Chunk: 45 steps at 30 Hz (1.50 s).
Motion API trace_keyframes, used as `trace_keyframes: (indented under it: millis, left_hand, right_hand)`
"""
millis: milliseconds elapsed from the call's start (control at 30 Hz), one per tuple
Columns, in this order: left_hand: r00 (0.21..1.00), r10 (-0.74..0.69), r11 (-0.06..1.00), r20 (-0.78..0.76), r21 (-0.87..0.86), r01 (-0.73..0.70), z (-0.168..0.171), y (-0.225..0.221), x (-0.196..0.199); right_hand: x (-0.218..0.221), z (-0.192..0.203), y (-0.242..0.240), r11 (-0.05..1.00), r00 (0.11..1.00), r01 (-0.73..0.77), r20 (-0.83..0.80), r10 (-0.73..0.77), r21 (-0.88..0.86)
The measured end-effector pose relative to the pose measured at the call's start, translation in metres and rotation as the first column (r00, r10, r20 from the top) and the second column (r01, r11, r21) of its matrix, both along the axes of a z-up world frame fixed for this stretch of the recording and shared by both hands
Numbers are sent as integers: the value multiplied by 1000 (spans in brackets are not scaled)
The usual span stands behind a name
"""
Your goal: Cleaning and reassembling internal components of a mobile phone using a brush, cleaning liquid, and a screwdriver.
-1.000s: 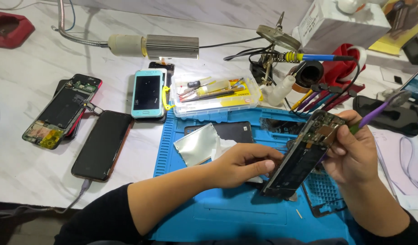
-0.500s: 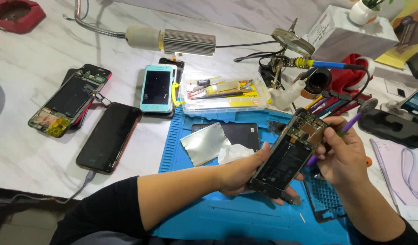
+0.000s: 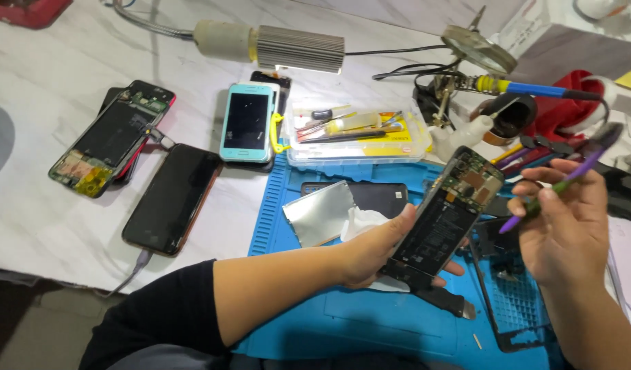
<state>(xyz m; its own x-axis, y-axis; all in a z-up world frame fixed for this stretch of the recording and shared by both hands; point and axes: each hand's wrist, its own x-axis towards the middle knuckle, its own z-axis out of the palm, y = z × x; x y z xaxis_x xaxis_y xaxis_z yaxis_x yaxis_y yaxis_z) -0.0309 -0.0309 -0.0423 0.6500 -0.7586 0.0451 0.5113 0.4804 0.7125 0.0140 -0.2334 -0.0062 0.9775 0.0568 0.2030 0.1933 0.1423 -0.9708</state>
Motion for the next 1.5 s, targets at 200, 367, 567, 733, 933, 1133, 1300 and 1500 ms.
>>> trace_keyframes:
  millis: [200,367,567,733,933,1133,1300,1500]
  left_hand:
    - [985,160,987,60,-36,-158,5,2,-1]
    - [974,226,962,0,-157,-224,-9,-3,5]
    - [968,248,963,42,-118,-242,-1,2,1]
    - [968,247,963,41,-119,-241,0,2,2]
    - [986,147,974,-74,-164,-158,5,2,-1]
    - [981,79,933,-179,-333,-136,7,-1,-2]
    - [975,55,936,-214,-330,-125,4,-2,1]
    - [965,34,963,-258,-250,-101,0,-4,3]
  right_hand:
    - [4,-11,-14,967,979,-88,158,128,-238]
    - [11,-21,-18,894,952,-20,264,153,-448]
    - [-9,-5,2,851,973,20,206,103,-524]
    - [-2,-11,0,881,982,-24,153,109,-472]
    - [-10,1,3,899,986,-36,133,104,-436]
    - [-15,-1,-4,712,921,90,330,206,-696]
    - [-13,-9,-11,559,851,223,439,288,-799]
    - [-12,-9,-12,508,754,386,581,308,-770]
